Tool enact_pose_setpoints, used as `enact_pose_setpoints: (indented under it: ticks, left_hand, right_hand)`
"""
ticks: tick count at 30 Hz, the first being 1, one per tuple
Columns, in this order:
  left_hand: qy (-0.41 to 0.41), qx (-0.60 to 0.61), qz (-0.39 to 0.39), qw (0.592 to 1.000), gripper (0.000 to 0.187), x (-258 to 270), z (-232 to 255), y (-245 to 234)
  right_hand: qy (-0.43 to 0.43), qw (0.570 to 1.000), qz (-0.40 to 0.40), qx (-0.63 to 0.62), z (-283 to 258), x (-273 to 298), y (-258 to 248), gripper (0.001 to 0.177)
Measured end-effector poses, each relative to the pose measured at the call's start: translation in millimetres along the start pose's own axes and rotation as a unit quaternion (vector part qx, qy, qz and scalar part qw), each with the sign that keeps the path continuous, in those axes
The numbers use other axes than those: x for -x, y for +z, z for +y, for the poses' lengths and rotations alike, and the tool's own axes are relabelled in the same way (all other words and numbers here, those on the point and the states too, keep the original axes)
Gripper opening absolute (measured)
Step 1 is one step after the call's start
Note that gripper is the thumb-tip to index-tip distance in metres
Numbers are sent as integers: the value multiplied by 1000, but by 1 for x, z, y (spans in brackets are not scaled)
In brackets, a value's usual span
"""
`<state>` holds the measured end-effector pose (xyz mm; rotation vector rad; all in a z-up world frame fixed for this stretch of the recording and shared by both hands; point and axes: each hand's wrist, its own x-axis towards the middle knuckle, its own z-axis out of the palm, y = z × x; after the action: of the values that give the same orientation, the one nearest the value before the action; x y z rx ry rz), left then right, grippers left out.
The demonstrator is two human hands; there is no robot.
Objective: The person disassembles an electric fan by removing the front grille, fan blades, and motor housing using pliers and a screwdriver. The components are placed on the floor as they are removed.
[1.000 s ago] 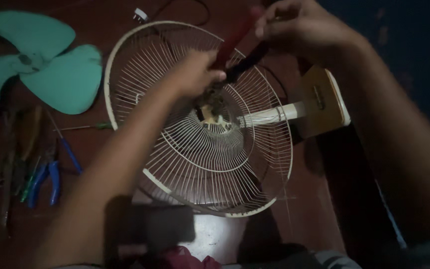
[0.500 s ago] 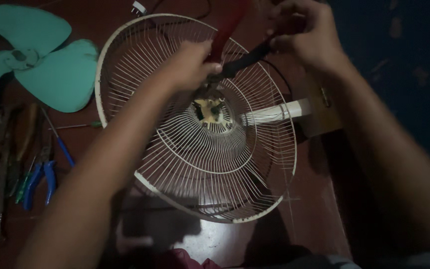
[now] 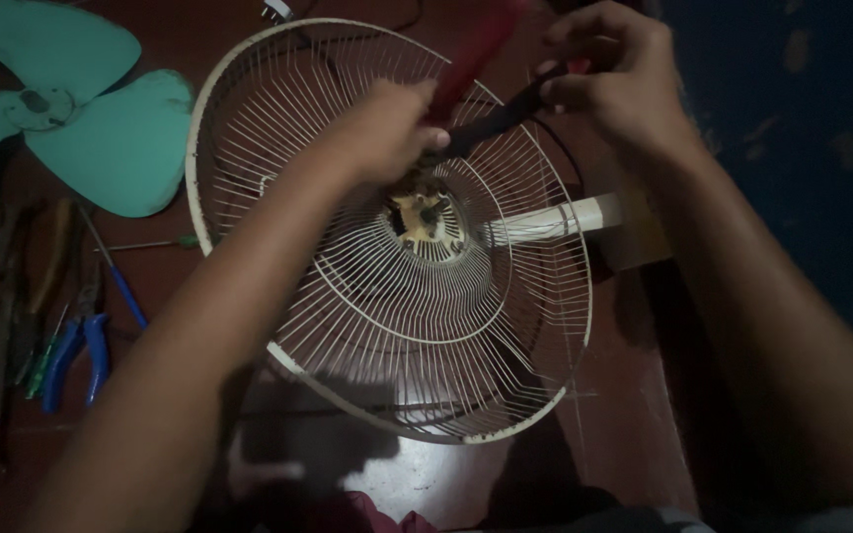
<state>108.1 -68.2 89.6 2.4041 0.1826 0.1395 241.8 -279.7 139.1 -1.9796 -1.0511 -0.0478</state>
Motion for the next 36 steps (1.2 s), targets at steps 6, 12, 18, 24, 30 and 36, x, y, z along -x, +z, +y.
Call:
enact_pose_setpoints:
  ticks: [6, 12, 18, 24, 30, 36]
  left_hand:
    - [-19, -4, -15, 1000, 45, 5, 8, -2]
    - [-13, -7, -3, 1000, 45, 7, 10, -4]
    - [-17, 6, -4, 1000, 45, 5, 8, -2]
    - [-15, -14, -2, 1000, 44, -8, -5, 13]
    - [53, -93, 65, 992, 32, -19, -22, 28]
    - [36, -102, 62, 992, 40, -4, -4, 20]
  right_hand:
    - [-14, 1000, -12, -17, 2, 5, 0, 28]
    - [-33, 998, -13, -60, 10, 3, 8, 29]
    - [50, 967, 53, -242, 21, 7, 34, 51]
    - [88, 971, 211, -71, 13, -7, 76, 117]
    - [186, 917, 347, -63, -13, -20, 118, 145]
    - [181, 889, 400, -132, -25, -27, 127, 115]
